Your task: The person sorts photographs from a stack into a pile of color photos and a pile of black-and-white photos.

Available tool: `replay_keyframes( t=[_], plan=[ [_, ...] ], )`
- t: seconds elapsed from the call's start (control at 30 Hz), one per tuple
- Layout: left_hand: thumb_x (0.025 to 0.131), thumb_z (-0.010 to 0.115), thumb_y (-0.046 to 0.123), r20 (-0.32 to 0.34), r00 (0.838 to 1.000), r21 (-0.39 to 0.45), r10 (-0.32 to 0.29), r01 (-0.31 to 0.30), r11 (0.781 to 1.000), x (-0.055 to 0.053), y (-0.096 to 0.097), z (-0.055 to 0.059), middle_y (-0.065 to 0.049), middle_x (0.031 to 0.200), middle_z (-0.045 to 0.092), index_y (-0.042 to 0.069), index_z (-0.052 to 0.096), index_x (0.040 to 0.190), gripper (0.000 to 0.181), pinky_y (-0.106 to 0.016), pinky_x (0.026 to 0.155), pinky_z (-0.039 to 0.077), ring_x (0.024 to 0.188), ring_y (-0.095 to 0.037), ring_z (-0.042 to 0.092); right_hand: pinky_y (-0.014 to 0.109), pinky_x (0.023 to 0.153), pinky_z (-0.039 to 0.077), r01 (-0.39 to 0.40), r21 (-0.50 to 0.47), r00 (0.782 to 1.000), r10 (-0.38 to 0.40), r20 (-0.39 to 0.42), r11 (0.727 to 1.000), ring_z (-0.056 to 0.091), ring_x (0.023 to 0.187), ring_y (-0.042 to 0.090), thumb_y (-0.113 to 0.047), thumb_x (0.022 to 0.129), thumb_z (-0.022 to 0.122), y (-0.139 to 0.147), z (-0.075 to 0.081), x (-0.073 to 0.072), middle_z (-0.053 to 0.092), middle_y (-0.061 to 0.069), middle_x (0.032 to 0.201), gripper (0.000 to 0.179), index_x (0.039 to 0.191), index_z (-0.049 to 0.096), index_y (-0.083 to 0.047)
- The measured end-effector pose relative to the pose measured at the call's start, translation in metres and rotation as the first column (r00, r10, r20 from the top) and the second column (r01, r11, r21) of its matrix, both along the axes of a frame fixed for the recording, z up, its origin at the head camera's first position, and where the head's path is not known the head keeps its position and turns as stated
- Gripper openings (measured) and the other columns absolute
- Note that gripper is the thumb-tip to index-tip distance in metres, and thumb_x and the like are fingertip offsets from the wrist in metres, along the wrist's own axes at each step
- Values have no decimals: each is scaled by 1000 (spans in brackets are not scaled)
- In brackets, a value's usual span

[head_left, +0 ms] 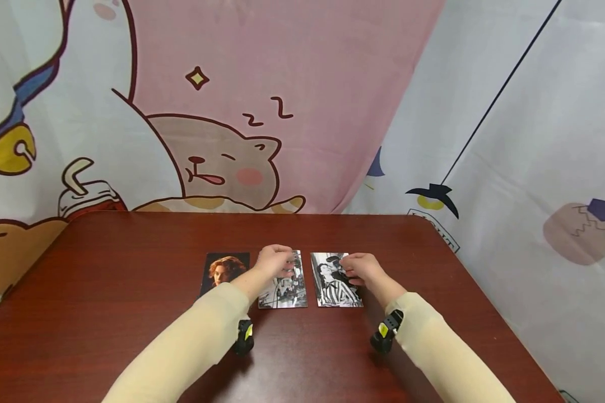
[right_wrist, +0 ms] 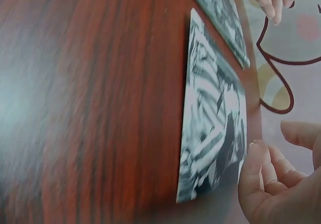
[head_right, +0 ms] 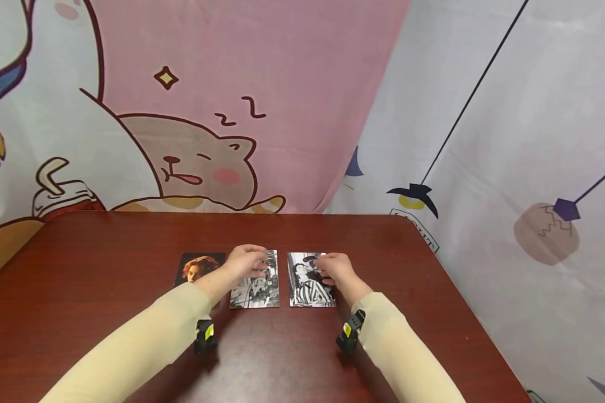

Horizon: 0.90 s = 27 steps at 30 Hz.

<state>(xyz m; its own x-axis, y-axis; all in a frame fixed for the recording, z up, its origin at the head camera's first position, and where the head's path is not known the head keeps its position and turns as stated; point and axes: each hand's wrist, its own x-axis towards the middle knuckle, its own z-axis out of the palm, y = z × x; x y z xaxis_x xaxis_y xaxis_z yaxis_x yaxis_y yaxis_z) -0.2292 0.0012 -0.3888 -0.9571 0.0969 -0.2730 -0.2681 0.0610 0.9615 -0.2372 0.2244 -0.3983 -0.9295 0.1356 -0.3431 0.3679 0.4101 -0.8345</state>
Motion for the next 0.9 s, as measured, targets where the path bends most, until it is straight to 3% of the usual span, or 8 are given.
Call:
replay_keyframes(
  t=[0.2,0.4,0.57,0.73,0.9],
  plan=[
    [91,50,5,12,1000,-20,28,-27,999,-2,-20,0,-25,121,55,-6,52,125,36,-27,65,58,95,-33,63,29,67,57,-36,-20,999,36,2,999,59,77,16,-15,90,57,-17,6,-1,63,12,95,31,114,58,4],
    [90,49,6,18,998,-60,58,-57,997,-3,-38,-1,-25,121,55,-6,52,124,37,-28,67,59,97,-33,63,33,71,58,-62,-49,998,62,-6,997,63,79,16,-14,91,58,-31,6,-2,64,21,111,33,117,58,5],
    [87,47,4,0,996,-92,93,-92,991,-1,-52,-4,-26,115,57,-9,52,121,37,-31,68,59,94,-33,63,29,67,58,-86,-69,996,85,-6,994,61,70,10,-14,91,56,-43,8,-2,63,21,110,34,119,57,5],
    [86,46,2,0,996,-116,88,-88,989,2,-63,-7,-27,109,59,-12,53,116,34,-33,68,60,84,-27,64,22,58,54,-101,-112,995,102,-4,989,56,63,8,-12,90,57,-55,7,-1,64,13,94,32,116,58,6],
    [87,44,2,23,997,-127,73,-69,990,6,-68,-7,-29,112,57,-12,52,113,31,-34,69,60,79,-23,62,24,62,56,-126,-113,992,129,18,986,59,74,14,-13,91,57,-66,3,-1,64,19,106,31,116,59,5]
  ],
)
